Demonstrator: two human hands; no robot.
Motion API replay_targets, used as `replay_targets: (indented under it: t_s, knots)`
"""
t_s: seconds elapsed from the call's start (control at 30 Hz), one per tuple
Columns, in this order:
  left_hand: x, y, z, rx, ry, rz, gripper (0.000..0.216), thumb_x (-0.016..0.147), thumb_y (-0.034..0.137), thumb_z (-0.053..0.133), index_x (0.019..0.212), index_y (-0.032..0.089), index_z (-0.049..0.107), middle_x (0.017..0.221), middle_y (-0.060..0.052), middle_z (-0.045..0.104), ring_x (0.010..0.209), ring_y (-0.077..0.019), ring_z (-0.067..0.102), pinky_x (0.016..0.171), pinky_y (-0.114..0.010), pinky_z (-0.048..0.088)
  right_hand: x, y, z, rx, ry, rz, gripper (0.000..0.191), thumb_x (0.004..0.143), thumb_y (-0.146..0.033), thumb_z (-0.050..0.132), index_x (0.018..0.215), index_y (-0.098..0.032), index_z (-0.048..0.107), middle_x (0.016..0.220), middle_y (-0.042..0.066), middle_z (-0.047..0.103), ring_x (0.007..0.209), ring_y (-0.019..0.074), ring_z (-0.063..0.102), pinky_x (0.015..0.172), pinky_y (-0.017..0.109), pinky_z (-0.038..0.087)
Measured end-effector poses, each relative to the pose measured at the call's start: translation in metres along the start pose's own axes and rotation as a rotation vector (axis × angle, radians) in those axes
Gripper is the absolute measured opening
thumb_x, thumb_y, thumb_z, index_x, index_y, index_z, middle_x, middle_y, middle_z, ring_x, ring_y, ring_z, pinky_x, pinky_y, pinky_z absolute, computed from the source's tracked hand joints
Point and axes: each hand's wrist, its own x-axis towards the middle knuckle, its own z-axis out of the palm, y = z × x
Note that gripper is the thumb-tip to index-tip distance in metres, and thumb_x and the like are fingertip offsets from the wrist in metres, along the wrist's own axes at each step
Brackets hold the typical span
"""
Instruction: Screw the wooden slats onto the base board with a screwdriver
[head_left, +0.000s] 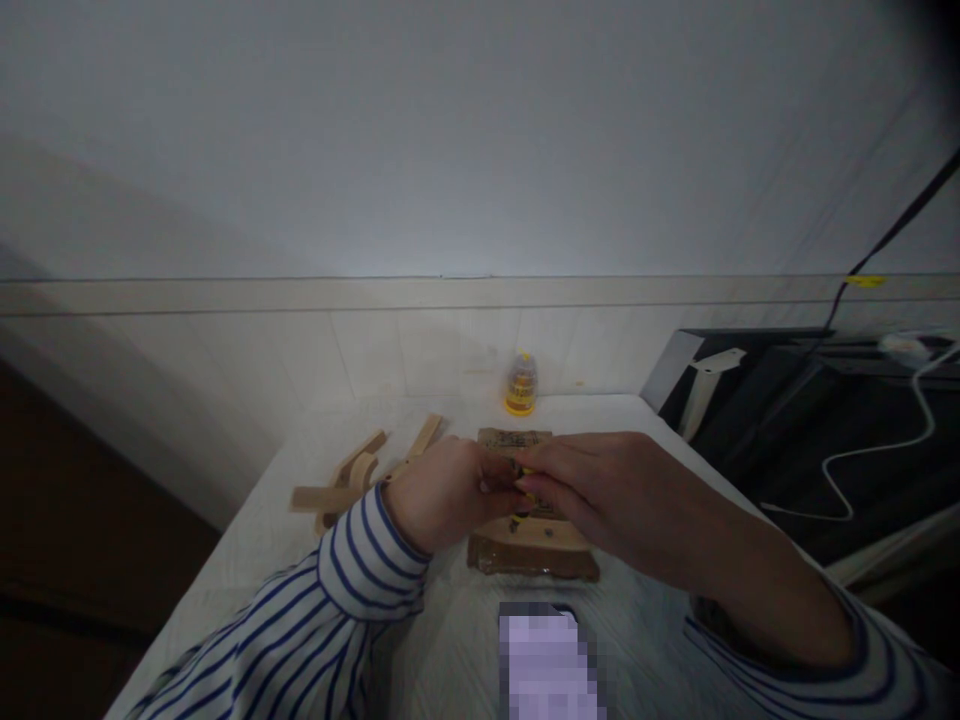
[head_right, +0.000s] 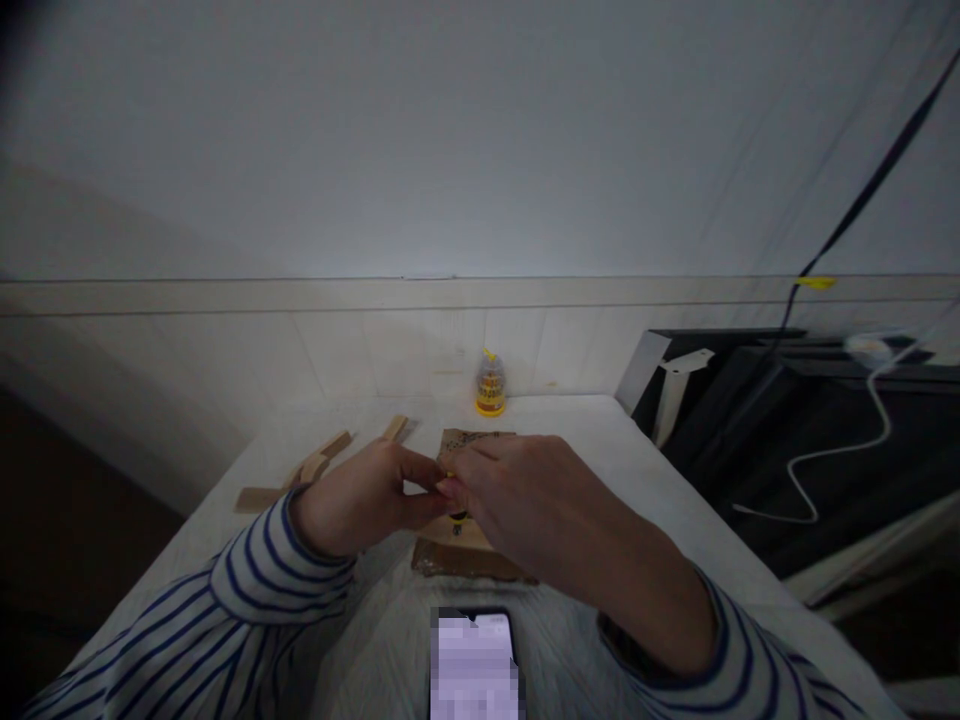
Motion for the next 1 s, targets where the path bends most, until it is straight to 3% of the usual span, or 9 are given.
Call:
replay_targets:
  t_s: [0.3, 0.57, 1.0]
  knots:
    - [-0.002, 0.009, 0.007, 0.106, 0.143, -0.112, 0.025, 0.074, 0.045, 0.053, 0.078, 0.026, 0.069, 0.065, 0.000, 0.068, 0.059, -0.0150, 0.058, 0.050, -0.021, 0.033, 0.000, 0.002, 0.001, 0.010, 0.004, 0.016, 0.020, 0.086, -0.023, 0.039, 0.092, -0.018, 0.058, 0.081, 0.004, 0.063, 0.073, 0.0162, 0.058, 0.064, 0.029, 0.041]
    - [-0.002, 0.011, 0.006, 0.079, 0.114, -0.078, 0.023, 0.077, 0.038, 0.052, 0.076, 0.023, 0.069, 0.066, 0.000, 0.068, 0.056, -0.0130, 0.058, 0.051, -0.021, 0.033, 0.000, 0.001, -0.004, 0.109, -0.018, 0.035, 0.017, 0.085, -0.022, 0.040, 0.094, -0.020, 0.055, 0.082, 0.002, 0.062, 0.073, 0.0148, 0.057, 0.064, 0.027, 0.041]
    - [-0.002, 0.005, 0.003, 0.009, 0.037, -0.033, 0.023, 0.078, 0.037, 0.051, 0.082, 0.023, 0.069, 0.066, 0.000, 0.067, 0.061, -0.0126, 0.056, 0.052, -0.019, 0.033, 0.001, 0.001, -0.002, 0.026, -0.024, 0.007, 0.019, 0.086, -0.023, 0.039, 0.089, -0.019, 0.058, 0.076, 0.003, 0.063, 0.067, 0.0145, 0.057, 0.059, 0.026, 0.039]
